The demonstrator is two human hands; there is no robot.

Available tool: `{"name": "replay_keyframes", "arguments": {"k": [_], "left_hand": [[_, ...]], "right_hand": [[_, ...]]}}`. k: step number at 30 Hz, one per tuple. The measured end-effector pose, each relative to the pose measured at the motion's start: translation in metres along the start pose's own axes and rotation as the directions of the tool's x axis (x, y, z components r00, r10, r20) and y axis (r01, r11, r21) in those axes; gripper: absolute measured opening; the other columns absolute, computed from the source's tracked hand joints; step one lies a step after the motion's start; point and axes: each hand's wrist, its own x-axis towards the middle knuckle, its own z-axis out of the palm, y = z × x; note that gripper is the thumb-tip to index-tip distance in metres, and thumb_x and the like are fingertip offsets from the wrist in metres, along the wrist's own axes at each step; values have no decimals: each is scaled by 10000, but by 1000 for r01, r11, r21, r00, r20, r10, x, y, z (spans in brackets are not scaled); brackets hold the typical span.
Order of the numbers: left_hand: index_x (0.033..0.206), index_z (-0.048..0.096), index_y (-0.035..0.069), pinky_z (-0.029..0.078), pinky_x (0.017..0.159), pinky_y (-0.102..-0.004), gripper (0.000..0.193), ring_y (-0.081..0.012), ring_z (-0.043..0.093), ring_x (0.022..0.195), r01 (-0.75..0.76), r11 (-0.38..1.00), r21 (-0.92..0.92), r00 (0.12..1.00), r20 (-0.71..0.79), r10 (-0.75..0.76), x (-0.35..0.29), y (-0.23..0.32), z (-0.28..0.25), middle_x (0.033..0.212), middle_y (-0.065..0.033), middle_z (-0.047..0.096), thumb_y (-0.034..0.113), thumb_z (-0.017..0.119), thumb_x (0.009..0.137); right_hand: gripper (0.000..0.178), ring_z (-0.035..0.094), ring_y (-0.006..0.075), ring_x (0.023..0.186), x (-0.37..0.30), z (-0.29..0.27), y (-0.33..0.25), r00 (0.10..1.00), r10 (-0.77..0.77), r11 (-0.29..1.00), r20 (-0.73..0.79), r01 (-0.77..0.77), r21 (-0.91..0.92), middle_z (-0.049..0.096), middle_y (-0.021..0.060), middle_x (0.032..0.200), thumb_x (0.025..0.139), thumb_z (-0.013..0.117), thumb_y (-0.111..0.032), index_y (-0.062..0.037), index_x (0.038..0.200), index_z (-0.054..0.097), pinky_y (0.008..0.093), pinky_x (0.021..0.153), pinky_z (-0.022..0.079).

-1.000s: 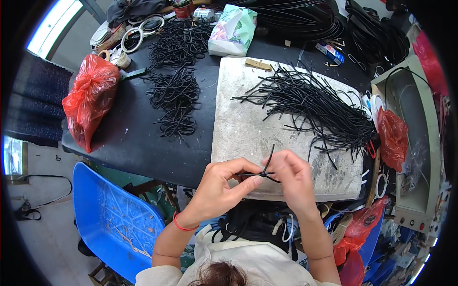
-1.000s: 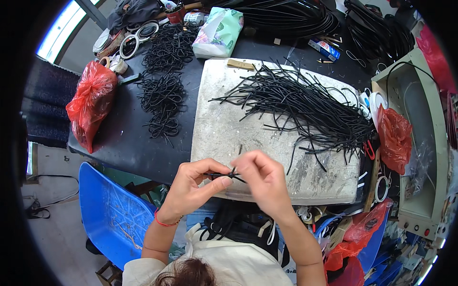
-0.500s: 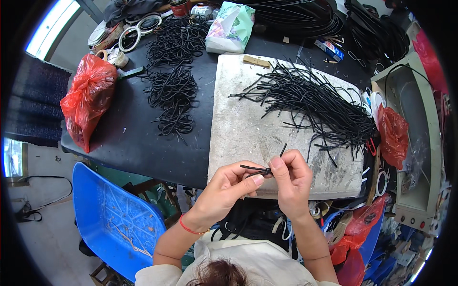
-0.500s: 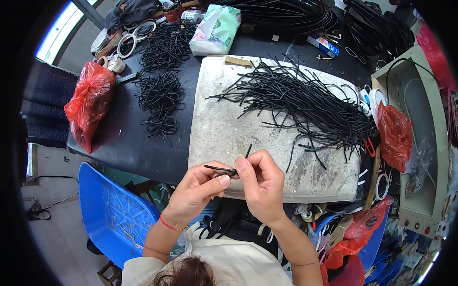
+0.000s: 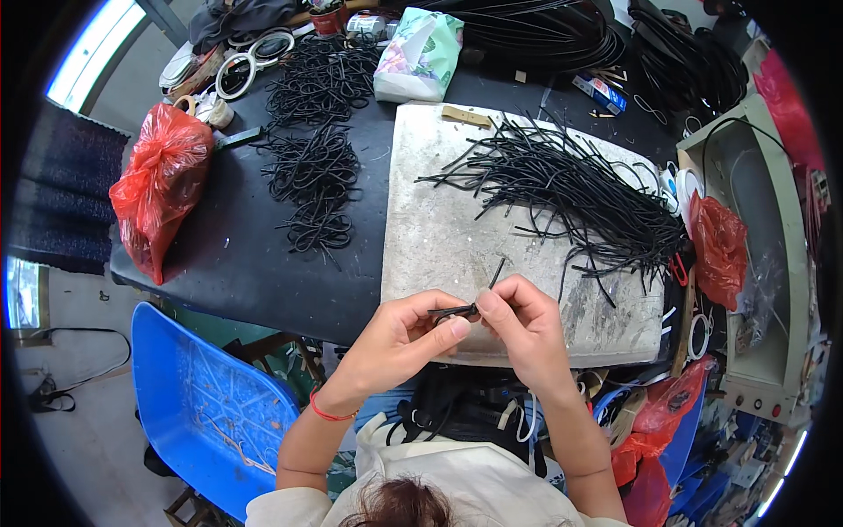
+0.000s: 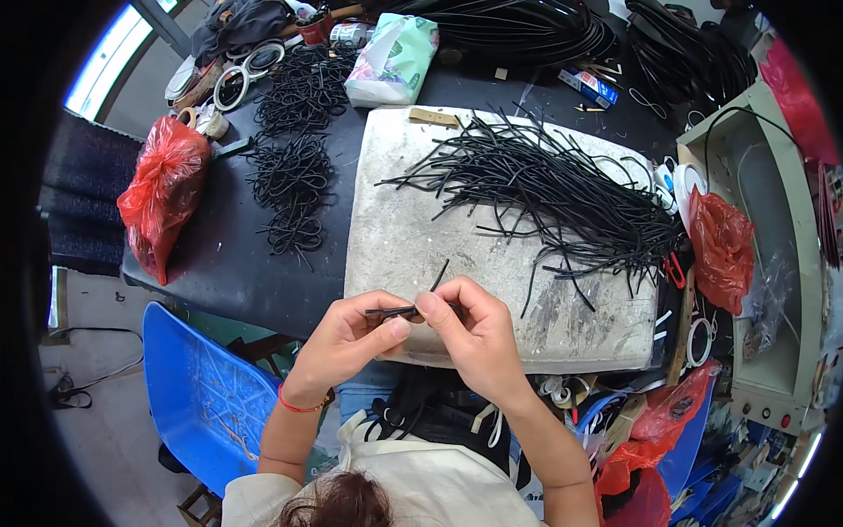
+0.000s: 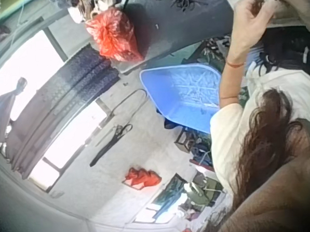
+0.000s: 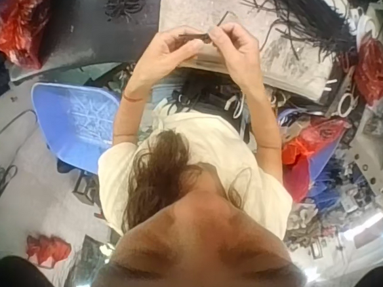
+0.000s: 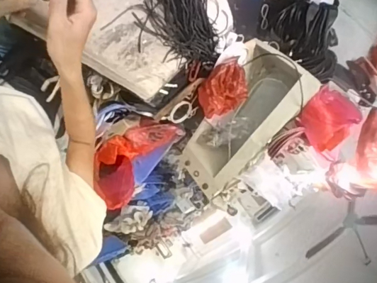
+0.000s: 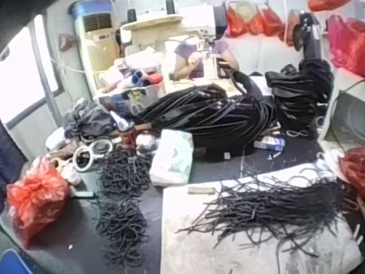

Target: The person sits at a cluttered workbench and repeatedly ties black cords into small loops by hand. They pick up individual cords from a pile, form a loop, and secure it, placing the finished items on the table.

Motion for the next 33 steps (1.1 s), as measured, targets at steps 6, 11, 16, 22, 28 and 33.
{"name": "replay_keyframes", "arguments": {"k": [6, 11, 16, 22, 28, 33], "left_hand": [[843, 606, -15, 426, 536, -208, 193, -47, 494, 579, -57, 991, 117, 977, -199, 80, 7, -5, 10, 664, -8, 576, 164, 547, 886], [834, 605, -33, 453, 563, -214, 198, -69, 560, 620, -279, 807, 520, 797, -344, 497, 11, -13, 25, 680, -47, 617, 149, 547, 884], [913, 602, -48, 480, 609, -205, 156, -84, 593, 691, -224, 973, 62, 908, -349, 231, 11, -11, 22, 767, -71, 630, 96, 558, 870], [954, 589, -52, 488, 616, -199, 149, -89, 592, 696, -251, 968, -21, 912, -339, 229, 5, -11, 25, 840, -80, 622, 53, 580, 849], [933, 590, -41, 473, 599, -190, 143, -87, 589, 687, -229, 971, -72, 916, -352, 190, 4, -11, 22, 832, -72, 616, 67, 599, 840], [944, 575, -19, 473, 713, -235, 149, -105, 587, 813, -337, 925, -174, 901, -346, 263, 11, -23, 16, 894, -80, 612, 90, 590, 845]], "right_hand": [[122, 450, 38, 600, 3, 7, 2, 838, -546, 719, 10, 474, -509, 547, 9, 690, 841, 589, -96, -19, 766, 530, 210, 529, 353], [103, 482, 60, 621, 0, 7, 0, 977, -183, 929, -111, 134, -345, 554, 19, 719, 814, 621, -90, -11, 804, 556, 220, 543, 381], [133, 486, 40, 659, 2, -7, -4, 997, 74, 995, -21, -73, 67, 578, -4, 782, 851, 593, -116, 0, 916, 592, 187, 597, 401], [141, 493, 42, 705, -3, 1, -7, 999, 31, 998, -17, -30, 50, 573, -1, 789, 859, 578, -106, 19, 924, 575, 186, 635, 407], [148, 492, 40, 728, -8, 7, -2, 999, -29, 1000, -19, 29, 6, 572, 1, 823, 870, 557, -93, 18, 968, 555, 183, 644, 402], [136, 486, 36, 736, -7, 13, -3, 1000, 10, 991, -9, -9, 132, 567, 1, 851, 868, 560, -90, 9, 960, 547, 187, 637, 401]]}}
